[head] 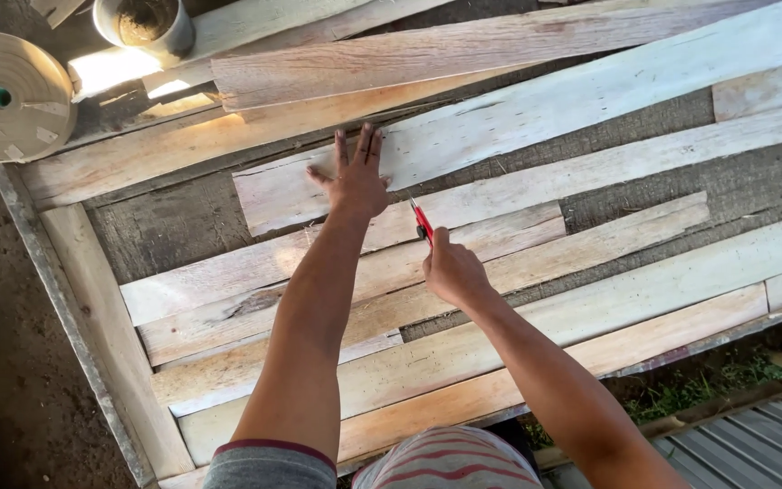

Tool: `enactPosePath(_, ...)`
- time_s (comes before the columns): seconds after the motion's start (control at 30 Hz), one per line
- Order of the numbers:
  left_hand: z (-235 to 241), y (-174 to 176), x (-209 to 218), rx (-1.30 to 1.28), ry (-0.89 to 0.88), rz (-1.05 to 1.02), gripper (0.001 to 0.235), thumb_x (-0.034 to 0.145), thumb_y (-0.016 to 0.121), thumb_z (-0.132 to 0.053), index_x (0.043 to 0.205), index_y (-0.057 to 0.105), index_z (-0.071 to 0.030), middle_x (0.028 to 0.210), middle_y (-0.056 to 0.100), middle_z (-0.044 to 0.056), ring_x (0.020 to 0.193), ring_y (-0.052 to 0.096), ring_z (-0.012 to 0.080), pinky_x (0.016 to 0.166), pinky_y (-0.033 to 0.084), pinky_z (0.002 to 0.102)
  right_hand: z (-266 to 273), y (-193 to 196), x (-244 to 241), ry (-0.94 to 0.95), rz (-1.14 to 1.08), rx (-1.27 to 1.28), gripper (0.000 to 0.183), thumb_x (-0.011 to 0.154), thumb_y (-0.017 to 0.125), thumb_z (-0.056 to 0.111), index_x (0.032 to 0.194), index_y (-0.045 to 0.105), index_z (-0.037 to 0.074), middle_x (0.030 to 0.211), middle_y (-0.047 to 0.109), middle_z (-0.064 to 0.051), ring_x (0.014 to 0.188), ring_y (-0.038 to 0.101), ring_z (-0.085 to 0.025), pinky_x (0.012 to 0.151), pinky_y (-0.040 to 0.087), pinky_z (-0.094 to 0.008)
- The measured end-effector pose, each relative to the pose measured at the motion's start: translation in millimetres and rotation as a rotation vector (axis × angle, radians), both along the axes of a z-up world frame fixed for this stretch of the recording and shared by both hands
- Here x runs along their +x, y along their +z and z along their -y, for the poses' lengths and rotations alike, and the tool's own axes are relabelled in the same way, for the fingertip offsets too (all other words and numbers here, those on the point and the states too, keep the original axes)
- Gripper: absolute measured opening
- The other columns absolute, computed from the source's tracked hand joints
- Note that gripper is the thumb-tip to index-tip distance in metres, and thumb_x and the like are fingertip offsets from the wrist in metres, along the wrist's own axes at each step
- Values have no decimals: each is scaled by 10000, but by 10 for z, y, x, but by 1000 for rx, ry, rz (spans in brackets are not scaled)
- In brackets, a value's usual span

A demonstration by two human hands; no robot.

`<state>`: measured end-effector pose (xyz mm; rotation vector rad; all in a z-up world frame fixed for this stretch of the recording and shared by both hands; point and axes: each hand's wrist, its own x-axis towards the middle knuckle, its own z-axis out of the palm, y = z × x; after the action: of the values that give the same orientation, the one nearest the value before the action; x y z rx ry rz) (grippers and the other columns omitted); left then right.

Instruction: Trimming thin wood strips or veneers using a utility knife on a wooden workbench

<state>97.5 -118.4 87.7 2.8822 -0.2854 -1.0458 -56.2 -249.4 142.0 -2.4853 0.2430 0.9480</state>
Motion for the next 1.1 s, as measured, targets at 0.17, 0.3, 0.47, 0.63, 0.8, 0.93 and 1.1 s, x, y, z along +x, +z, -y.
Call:
enactPosePath(0.17, -10, 81, -17, -18, 7, -14, 794, 1078, 491, -388, 1665, -34, -282, 1721, -146, -107, 1558, -199, 314, 1059, 145, 901, -75, -42, 402, -140, 195, 80, 220, 1015, 394, 168, 1176, 429, 21, 990, 681, -389, 897, 697, -584, 770, 558, -645)
enactPosePath(0.3, -13, 10, 24, -42, 16, -17, 784, 1071, 498, -382, 1665, -5, -293, 1720, -137, -126, 1560, -203, 305, 1047, 122, 913, -135, -319, 813, -118, 313, 88, 197, 1033, 407, 144, 1185, 411, 19, 1000, 678, -381, 862, 706, -567, 706, 582, -621)
enactPosePath(0.47, -16, -6, 22, -47, 12, -7, 780, 1073, 502, -402, 1667, 13, -277, 1722, -135, -119, 1563, -191, 315, 1048, 140, 916, -115, -689, 925, -97, 318, 92, 250, 1041, 393, 155, 1229, 369, -7, 939, 677, -370, 783, 708, -550, 586, 570, -592)
enactPosePath(0.63, -19, -39, 22, -47, 10, -2, 791, 1067, 508, -414, 1667, 9, -284, 1716, -151, -127, 1556, -209, 316, 1042, 154, 919, -54, -791, 959, -89, 346, 68, 206, 1046, 393, 180, 1186, 380, 29, 901, 691, -339, 735, 711, -526, 557, 566, -564)
enactPosePath(0.8, -16, -14, 17, -36, 0, 6, 793, 1061, 509, -422, 1667, 15, -287, 1720, -138, -123, 1557, -203, 319, 1037, 172, 915, -46, -803, 961, -87, 336, 103, 192, 1048, 398, 183, 1189, 401, 53, 888, 699, -324, 741, 717, -514, 557, 579, -548)
enactPosePath(0.93, -27, 0, 43, -43, -1, -1, 830, 1037, 540, -460, 1666, 24, -294, 1723, -121, -122, 1562, -188, 319, 1039, 175, 916, -70, -865, 983, -113, 318, 112, 207, 1035, 410, 225, 1170, 397, 68, 893, 704, -318, 751, 715, -528, 559, 571, -569)
enactPosePath(1.1, -17, 52, 13, -23, -18, 12, 824, 1044, 550, -452, 1669, 42, -281, 1725, -118, -112, 1564, -176, 325, 1036, 187, 916, -118, -800, 941, -145, 334, 141, 180, 1042, 396, 194, 1160, 393, 58, 868, 691, -340, 757, 706, -551, 578, 567, -579)
